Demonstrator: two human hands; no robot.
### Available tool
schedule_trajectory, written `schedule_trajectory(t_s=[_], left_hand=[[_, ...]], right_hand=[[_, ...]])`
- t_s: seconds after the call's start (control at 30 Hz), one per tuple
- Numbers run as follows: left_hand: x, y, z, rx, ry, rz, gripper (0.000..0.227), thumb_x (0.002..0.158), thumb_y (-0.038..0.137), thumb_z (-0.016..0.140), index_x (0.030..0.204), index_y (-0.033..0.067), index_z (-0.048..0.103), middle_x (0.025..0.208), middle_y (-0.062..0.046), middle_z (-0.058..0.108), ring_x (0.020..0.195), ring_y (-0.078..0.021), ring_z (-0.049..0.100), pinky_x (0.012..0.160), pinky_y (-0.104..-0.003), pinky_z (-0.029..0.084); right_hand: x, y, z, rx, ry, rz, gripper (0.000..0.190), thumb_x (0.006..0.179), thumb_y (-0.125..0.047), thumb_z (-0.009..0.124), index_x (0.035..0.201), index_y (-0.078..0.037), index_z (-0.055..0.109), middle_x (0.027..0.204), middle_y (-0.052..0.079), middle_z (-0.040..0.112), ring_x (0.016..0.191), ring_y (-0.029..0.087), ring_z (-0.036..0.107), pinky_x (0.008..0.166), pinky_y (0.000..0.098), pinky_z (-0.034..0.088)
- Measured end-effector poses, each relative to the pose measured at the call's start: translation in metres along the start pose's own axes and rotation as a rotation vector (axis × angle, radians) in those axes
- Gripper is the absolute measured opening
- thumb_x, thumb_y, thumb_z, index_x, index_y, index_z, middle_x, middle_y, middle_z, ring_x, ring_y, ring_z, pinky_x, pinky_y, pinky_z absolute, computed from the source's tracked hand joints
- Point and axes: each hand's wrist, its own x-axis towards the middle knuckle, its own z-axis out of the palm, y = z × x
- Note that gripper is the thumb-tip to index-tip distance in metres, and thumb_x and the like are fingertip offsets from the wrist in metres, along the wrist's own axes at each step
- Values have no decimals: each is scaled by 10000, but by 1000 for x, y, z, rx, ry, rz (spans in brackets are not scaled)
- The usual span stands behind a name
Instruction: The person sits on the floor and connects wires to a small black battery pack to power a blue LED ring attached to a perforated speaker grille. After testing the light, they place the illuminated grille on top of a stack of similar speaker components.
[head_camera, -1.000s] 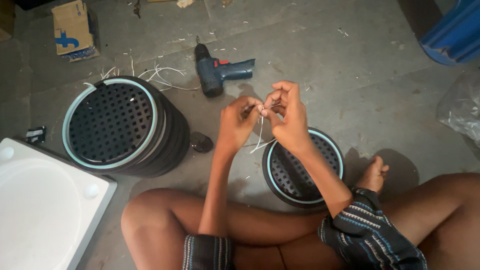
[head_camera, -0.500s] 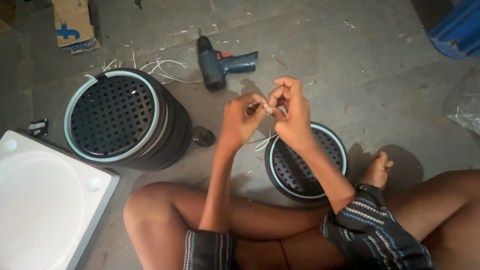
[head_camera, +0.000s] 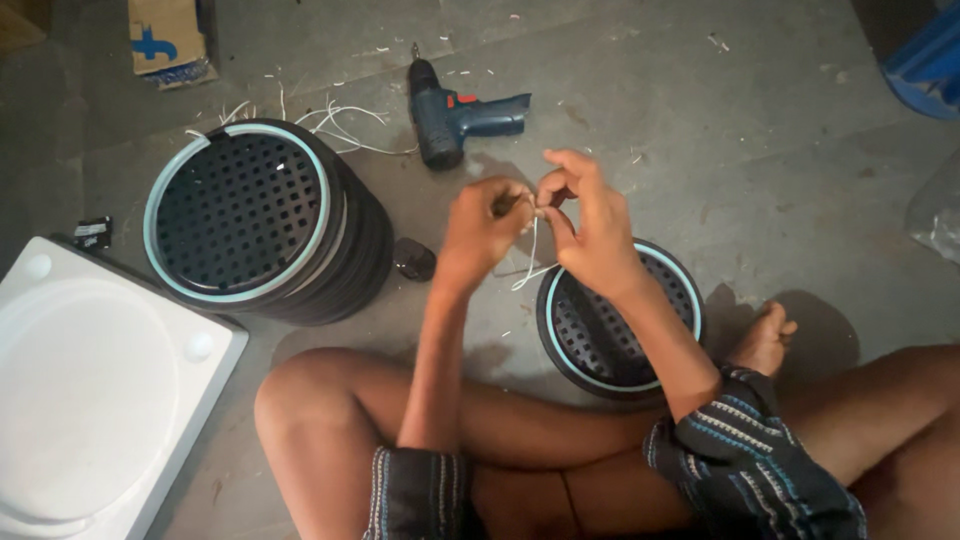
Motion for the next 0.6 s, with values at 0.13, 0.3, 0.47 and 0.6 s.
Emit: schedule_trajectory(t_s=[0.13, 0.3, 0.47, 0.6], left_hand=[[1, -4, -8, -200, -127, 51, 101, 907, 50, 651, 910, -37, 702, 798, -28, 678, 744, -84, 630, 680, -259, 517], [2, -12, -2, -375, -79, 36, 104, 967, 39, 629, 991, -57, 662, 867, -63, 679, 798, -124, 650, 729, -280, 530], [6, -11, 6, -493, 67, -12, 136, 996, 87, 576, 1025, -37, 626, 911, -85, 686, 796, -148, 687, 749, -299, 584], [6, -5, 11, -590, 93, -145, 142, 989, 150, 539, 1023, 20, 584, 899, -72, 671, 774, -154, 697, 686, -314, 593]], right_hand=[[0, -4, 1, 37, -74, 36, 524, 946, 141, 615, 1408, 11, 404, 984, 106, 596, 916, 204, 655, 893, 337, 546], [-2, -2, 10, 261, -34, 158, 402, 1042, 91, 529, 1414, -1, 406, 1056, 66, 512, 907, 138, 602, 856, 285, 572], [-9, 10, 16, 499, 41, 230, 347, 1061, 81, 512, 1371, -32, 405, 1088, 28, 490, 990, 98, 532, 910, 257, 513], [-10, 18, 19, 433, 92, 303, 276, 1064, 77, 537, 1301, -30, 445, 1087, 29, 483, 953, 90, 520, 845, 242, 484]])
